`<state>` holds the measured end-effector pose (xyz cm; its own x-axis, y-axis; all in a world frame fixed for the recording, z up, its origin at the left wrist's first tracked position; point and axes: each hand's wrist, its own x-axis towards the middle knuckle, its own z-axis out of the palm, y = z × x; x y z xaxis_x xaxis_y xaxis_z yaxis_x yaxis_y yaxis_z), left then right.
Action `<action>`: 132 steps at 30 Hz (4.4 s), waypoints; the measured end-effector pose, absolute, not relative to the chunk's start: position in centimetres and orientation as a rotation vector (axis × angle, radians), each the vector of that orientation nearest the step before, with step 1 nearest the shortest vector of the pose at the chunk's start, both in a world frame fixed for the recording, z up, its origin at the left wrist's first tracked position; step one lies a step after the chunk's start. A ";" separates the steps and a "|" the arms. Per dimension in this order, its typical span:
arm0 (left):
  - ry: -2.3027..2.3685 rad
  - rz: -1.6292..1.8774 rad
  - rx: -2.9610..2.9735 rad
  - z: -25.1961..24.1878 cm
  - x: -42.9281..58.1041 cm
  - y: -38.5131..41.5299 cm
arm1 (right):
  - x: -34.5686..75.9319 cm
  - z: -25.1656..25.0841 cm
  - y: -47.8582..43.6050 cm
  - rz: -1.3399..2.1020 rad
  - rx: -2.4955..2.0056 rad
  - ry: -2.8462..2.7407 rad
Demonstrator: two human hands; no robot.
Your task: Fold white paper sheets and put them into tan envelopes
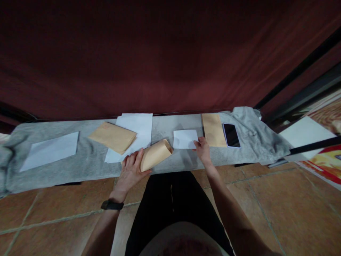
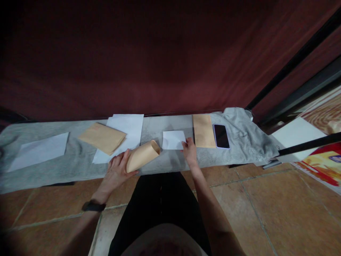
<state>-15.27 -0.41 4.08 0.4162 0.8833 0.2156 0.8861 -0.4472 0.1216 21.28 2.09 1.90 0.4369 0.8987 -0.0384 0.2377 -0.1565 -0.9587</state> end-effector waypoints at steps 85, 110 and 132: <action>-3.030 -2.811 -1.835 3.0 0.8 3.9 | 16.8 1.6 -1.3 1.132 -1.368 -0.638; -1.237 -0.254 -3.014 0.1 3.9 17.9 | 19.5 -0.5 0.3 0.340 -1.484 -2.089; -0.941 -0.187 -3.142 -0.3 2.0 10.2 | 19.8 -1.3 0.1 0.342 -1.557 -1.854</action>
